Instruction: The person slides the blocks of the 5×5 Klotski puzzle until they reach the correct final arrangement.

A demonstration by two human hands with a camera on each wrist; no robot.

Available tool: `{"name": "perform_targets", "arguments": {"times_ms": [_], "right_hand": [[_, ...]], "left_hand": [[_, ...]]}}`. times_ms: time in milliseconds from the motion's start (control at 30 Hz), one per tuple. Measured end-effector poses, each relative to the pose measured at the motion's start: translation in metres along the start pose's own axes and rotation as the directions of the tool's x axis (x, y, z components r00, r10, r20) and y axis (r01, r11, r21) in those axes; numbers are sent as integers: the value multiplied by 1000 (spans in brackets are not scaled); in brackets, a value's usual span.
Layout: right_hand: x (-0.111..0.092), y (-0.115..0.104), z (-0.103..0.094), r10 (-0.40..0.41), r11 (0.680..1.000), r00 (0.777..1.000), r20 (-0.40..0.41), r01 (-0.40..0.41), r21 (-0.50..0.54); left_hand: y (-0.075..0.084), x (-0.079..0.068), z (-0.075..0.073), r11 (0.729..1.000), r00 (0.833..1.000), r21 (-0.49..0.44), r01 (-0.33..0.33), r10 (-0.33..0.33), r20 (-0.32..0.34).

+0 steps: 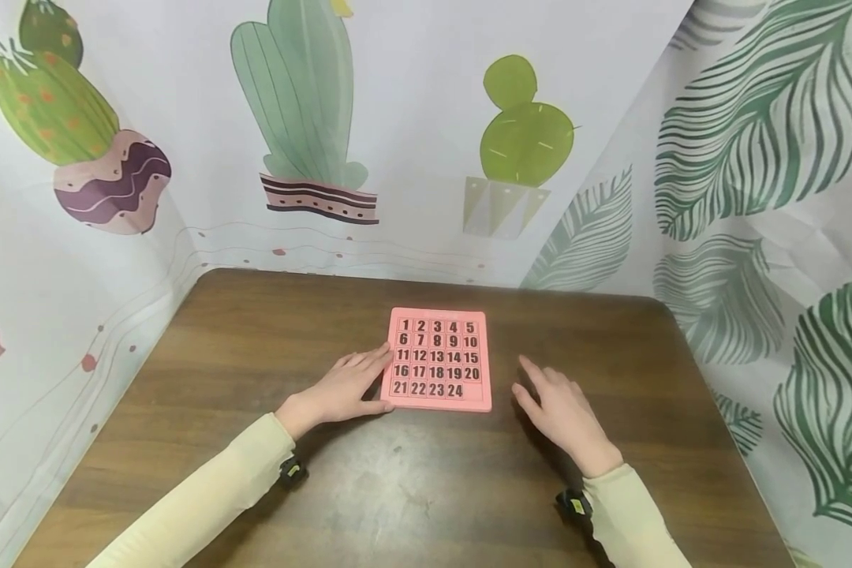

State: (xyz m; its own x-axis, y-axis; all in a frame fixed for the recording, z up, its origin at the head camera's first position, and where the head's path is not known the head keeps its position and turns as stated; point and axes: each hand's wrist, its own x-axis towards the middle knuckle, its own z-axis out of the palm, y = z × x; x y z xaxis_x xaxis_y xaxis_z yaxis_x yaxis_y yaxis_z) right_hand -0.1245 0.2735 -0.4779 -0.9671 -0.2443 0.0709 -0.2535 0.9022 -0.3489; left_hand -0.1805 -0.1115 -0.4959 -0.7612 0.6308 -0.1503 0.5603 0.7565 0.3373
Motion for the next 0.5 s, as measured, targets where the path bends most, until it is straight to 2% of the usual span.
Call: {"name": "perform_targets", "arguments": {"times_ms": [300, 500], "right_hand": [[-3, 7, -7, 43, 999, 998, -50, -43, -2], [-7, 15, -9, 38, 999, 996, -80, -38, 3]], "left_hand": [[-2, 0, 2, 1000, 1000, -21, 1, -1, -4], [-7, 1, 5, 999, 1000, -38, -10, 10, -14]]}}
